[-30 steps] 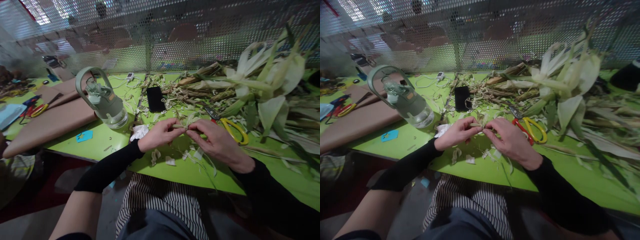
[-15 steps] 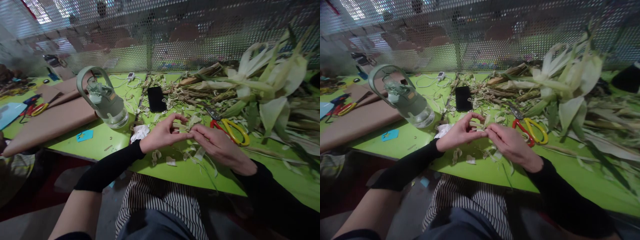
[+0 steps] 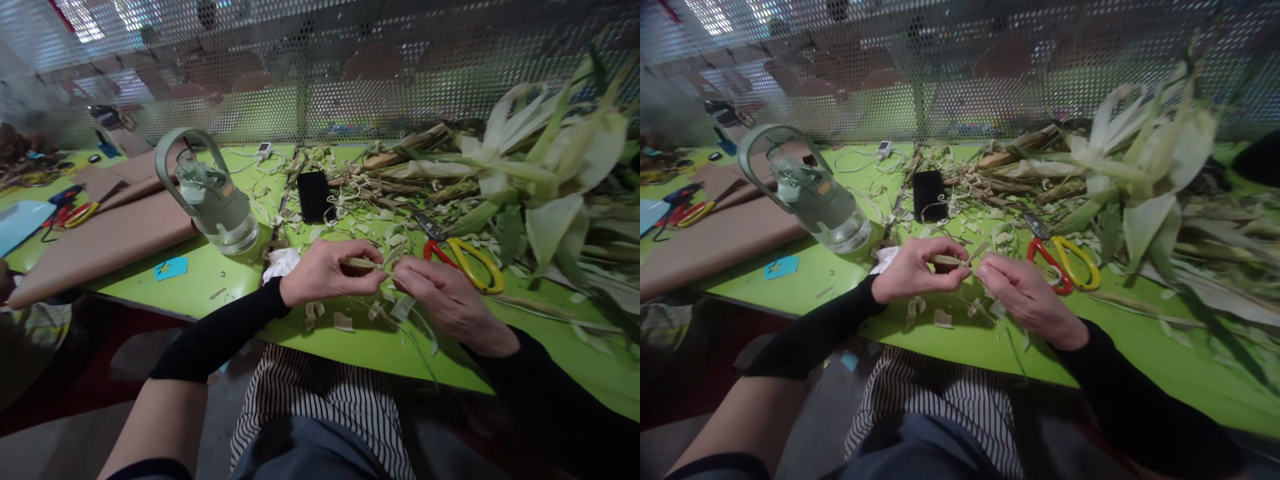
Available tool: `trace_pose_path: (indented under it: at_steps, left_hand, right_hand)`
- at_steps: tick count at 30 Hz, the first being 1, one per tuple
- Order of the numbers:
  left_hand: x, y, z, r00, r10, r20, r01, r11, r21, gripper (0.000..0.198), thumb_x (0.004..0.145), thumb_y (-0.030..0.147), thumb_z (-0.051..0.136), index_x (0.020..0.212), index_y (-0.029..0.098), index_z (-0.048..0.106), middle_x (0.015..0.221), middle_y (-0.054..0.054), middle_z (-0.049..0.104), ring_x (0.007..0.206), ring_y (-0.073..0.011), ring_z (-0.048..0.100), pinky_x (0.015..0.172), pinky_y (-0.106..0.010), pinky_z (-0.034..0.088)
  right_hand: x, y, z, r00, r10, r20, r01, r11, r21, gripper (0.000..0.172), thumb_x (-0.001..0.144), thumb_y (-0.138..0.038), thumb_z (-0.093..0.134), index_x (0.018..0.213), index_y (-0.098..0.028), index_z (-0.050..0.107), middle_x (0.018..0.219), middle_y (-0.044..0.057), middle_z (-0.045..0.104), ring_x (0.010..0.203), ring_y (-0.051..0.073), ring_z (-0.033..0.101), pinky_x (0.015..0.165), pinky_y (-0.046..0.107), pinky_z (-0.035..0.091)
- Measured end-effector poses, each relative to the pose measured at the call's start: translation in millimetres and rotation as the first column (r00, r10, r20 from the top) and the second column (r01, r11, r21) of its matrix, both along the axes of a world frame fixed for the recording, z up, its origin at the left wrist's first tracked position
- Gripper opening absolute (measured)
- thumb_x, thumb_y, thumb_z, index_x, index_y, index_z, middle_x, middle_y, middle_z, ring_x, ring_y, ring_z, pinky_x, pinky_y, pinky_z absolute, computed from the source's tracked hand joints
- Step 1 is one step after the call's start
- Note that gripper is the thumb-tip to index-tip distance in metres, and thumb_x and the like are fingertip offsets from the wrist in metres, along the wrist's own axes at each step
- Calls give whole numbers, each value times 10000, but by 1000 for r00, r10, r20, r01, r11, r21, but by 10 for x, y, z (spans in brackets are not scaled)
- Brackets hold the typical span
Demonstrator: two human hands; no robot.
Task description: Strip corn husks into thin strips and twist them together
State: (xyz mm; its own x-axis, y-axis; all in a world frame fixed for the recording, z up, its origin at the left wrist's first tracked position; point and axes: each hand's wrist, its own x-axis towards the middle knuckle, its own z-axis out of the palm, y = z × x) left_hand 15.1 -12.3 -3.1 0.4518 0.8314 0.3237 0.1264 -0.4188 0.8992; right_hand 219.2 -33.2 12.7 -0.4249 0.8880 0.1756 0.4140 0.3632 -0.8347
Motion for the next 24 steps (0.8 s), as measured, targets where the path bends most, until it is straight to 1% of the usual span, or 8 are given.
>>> trace_pose_path:
  at_steps: [3, 5, 8, 12, 14, 18, 20, 24]
  left_hand:
    - [-17, -24, 38, 1000, 15, 18, -15, 999, 45, 225, 826, 364, 726, 913, 156, 725, 887, -36, 758, 800, -127, 705, 772, -243, 594]
    - [-29, -23, 56, 999, 1, 41, -2, 1000, 18, 232, 825, 363, 739, 916, 150, 722, 911, -45, 761, 799, -122, 705, 766, -238, 588]
    - [-31, 4, 45, 993, -70, 96, 85, 983, -162, 304, 828, 401, 754, 969, 135, 705, 896, -53, 747, 763, -117, 704, 741, -245, 580]
    - [1, 44, -1, 968, -190, 165, 239, 897, -372, 463, 789, 498, 797, 1035, 123, 683, 829, -41, 713, 721, -110, 667, 703, -258, 545]
    - [22, 44, -4, 969, -184, 165, 236, 885, -401, 484, 740, 520, 836, 981, 127, 689, 808, -23, 689, 677, -86, 613, 646, -233, 492]
    - [56, 3, 33, 976, -157, 151, 209, 870, -447, 462, 717, 549, 844, 858, 141, 679, 640, 46, 574, 545, -40, 444, 527, -200, 352]
    - [70, -18, 48, 975, -153, 159, 210, 863, -459, 432, 727, 527, 839, 835, 144, 670, 624, 51, 563, 548, -42, 439, 535, -202, 353]
    - [85, -24, 20, 971, -161, 174, 223, 869, -442, 339, 747, 426, 830, 825, 141, 664, 678, 38, 591, 618, -55, 485, 603, -213, 395]
  right_hand:
    - [23, -23, 25, 1000, 4, -8, -4, 1000, -3, 637, 952, -752, 474, 591, -237, 372, 574, -29, 316, 513, 130, 294, 469, 321, 250]
    - [42, -18, 31, 1000, 6, 2, -6, 1000, -1, 638, 949, -752, 480, 586, -237, 383, 568, -30, 321, 508, 129, 296, 473, 320, 255]
    - [80, 33, -1, 999, 17, 29, -16, 1000, -14, 634, 962, -744, 453, 586, -238, 391, 564, -23, 351, 507, 137, 327, 477, 321, 269]
    - [124, 140, -83, 1000, -23, 18, 22, 999, 48, 596, 966, -747, 436, 645, -248, 491, 589, -4, 446, 526, 152, 378, 484, 323, 274]
    - [124, 169, -85, 999, -29, 24, 27, 997, 70, 578, 949, -744, 483, 655, -247, 511, 601, -5, 445, 539, 153, 385, 494, 319, 287]
    - [81, 135, -7, 998, 41, 39, -42, 999, 9, 618, 935, -761, 496, 609, -236, 487, 588, -13, 404, 532, 142, 367, 500, 313, 285]
    - [50, 88, 9, 1000, 21, 5, -21, 1000, -10, 639, 926, -762, 515, 577, -232, 441, 579, -19, 371, 528, 135, 343, 499, 314, 264]
    - [-5, -1, -64, 981, -113, -159, 102, 992, -77, 624, 916, -709, 595, 552, -235, 414, 567, -29, 325, 524, 131, 291, 498, 324, 239]
